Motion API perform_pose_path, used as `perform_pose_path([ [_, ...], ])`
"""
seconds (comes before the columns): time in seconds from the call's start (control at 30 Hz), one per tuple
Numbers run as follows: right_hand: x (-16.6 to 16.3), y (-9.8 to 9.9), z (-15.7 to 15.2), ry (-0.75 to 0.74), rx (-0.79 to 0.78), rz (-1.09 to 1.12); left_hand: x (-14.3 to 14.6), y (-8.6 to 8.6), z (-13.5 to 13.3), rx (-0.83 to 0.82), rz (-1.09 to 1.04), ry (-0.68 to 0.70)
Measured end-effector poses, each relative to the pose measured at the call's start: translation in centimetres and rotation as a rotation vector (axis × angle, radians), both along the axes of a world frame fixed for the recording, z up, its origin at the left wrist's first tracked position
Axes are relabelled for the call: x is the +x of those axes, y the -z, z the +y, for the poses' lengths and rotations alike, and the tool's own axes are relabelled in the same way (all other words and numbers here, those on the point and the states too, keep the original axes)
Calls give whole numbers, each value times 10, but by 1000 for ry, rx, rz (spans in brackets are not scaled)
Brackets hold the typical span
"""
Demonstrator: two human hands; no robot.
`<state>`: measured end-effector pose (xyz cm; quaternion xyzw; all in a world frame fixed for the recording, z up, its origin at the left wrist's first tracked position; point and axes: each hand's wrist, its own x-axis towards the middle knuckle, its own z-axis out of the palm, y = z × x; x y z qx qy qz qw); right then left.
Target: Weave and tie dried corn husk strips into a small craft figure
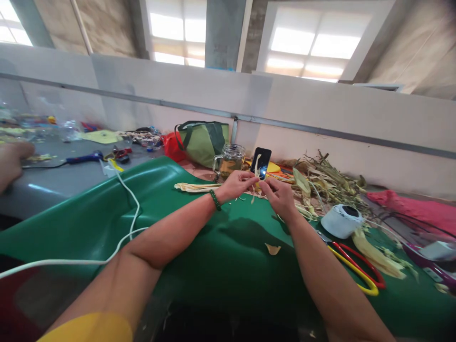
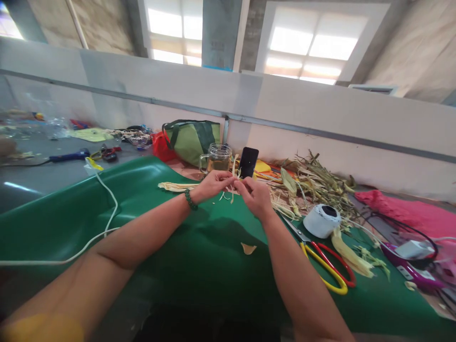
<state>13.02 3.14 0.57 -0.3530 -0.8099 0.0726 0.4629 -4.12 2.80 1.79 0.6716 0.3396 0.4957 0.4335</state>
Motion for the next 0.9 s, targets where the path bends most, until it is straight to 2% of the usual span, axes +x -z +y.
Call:
perform_pose_path([
  [0.13, -1, -1, 1, -27, -26, -1, -3, -3, -2, 30, 121, 63],
  [0.3, -4, -4, -6, -110, -36, 46, -11, -13, -6, 227, 317, 77],
  [0.4, -4, -4, -7, -104, -39, 70, -16, -15, -4, 235, 346, 97],
  [0.5, -5, -2, -2, -119, -92, 100, -18, -13, 2, 115, 229, 117],
  [0.63, -10, 2, 4, -177, -144, 152, -15, -6, 6, -133, -130, 222],
  [0.7, -12, 2, 4, -186, -140, 191, -14, -4, 5, -207, -275, 280],
  [0.9, -15, 2, 1, -174, -141, 243, -12, -5, 1, -178, -376, 370],
])
